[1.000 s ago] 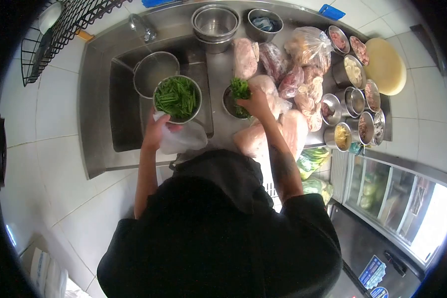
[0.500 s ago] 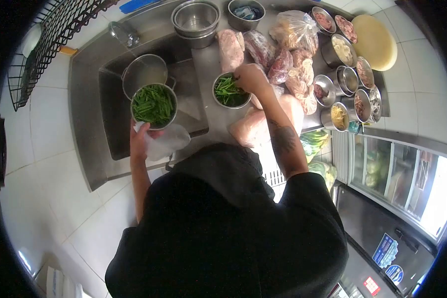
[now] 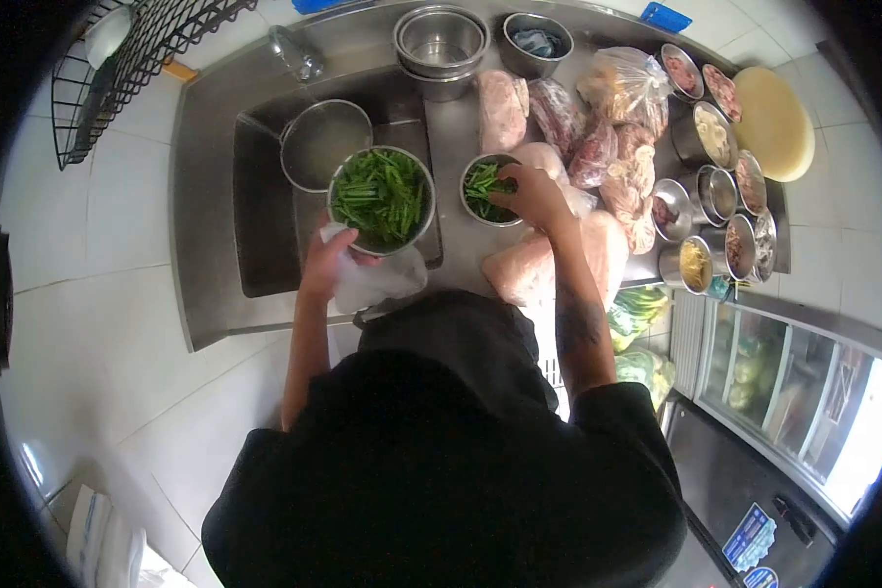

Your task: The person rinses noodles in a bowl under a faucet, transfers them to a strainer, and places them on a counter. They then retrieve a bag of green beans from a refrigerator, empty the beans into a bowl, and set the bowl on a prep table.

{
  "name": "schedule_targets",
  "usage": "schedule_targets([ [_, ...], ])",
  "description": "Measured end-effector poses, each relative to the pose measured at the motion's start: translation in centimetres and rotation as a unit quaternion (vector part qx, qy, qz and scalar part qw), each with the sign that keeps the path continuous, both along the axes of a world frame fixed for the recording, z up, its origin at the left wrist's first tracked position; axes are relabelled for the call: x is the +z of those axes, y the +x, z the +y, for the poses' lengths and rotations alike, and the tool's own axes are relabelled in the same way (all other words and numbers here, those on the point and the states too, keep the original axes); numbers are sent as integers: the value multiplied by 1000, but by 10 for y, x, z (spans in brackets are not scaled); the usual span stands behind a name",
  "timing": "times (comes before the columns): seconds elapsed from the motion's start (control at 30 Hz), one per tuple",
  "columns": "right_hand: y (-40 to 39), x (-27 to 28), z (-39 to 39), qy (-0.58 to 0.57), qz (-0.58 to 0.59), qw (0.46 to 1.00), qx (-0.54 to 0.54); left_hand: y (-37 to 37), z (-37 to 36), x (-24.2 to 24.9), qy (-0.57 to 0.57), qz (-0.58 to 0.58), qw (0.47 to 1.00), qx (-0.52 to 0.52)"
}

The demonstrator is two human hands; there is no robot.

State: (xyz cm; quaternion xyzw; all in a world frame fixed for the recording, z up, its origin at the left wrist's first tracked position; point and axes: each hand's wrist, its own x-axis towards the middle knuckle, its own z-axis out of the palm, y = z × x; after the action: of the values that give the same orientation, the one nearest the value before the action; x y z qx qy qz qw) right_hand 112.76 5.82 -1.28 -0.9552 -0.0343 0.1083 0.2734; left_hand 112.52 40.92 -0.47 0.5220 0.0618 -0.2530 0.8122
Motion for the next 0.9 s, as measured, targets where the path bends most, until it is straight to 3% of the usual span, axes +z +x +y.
schedule_targets([
  [0.07, -7, 23, 20, 221, 22, 966, -135, 2, -7, 9, -28, -22, 998, -44],
  [0.13, -21, 43, 46, 420, 109, 880, -192, 4, -20, 15, -47, -25, 997, -48],
  [0.23, -33, 58, 73, 470, 114, 854, -193, 12, -44, 32, -66, -25, 993, -98],
  [0.33, -39, 22, 52, 546, 37, 808, -218, 17, -68, 64, -28, -65, 989, -133],
  [0.37, -50, 66, 50, 467, 45, 835, -287, 17, -74, 87, 14, -72, 987, -147],
  [0.43, -80, 78, 27, 249, -84, 903, -339, 27, -89, 108, 114, -147, 969, -164],
  [0.47, -86, 73, 8, 255, -108, 883, -380, 39, -90, 110, 115, -151, 964, -185],
  [0.53, -115, 86, -19, 389, -94, 803, -442, 70, -90, 113, -228, -102, 931, -267],
  [0.6, -147, 49, -52, 378, -157, 803, -432, 98, -106, 112, -444, -51, 817, -364],
  [0.63, -164, 36, -57, 313, -161, 807, -474, 109, -120, 112, -501, -28, 768, -397],
  [0.67, -176, 48, -51, 310, -172, 796, -490, 113, -135, 118, -534, 0, 728, -431],
  [0.73, -204, 77, -33, 276, -60, 803, -526, 114, -168, 125, -527, 32, 702, -478],
  [0.77, -215, 86, -24, 280, -68, 803, -522, 114, -188, 124, -526, 44, 688, -498],
  [0.8, -228, 63, -28, 368, -48, 766, -525, 112, -208, 118, -516, 41, 677, -522],
  [0.83, -236, 78, -18, 363, -43, 766, -529, 107, -227, 113, -507, 40, 666, -546],
  [0.9, -259, 82, 1, 295, -77, 791, -531, 89, -269, 96, -473, 26, 696, -540],
])
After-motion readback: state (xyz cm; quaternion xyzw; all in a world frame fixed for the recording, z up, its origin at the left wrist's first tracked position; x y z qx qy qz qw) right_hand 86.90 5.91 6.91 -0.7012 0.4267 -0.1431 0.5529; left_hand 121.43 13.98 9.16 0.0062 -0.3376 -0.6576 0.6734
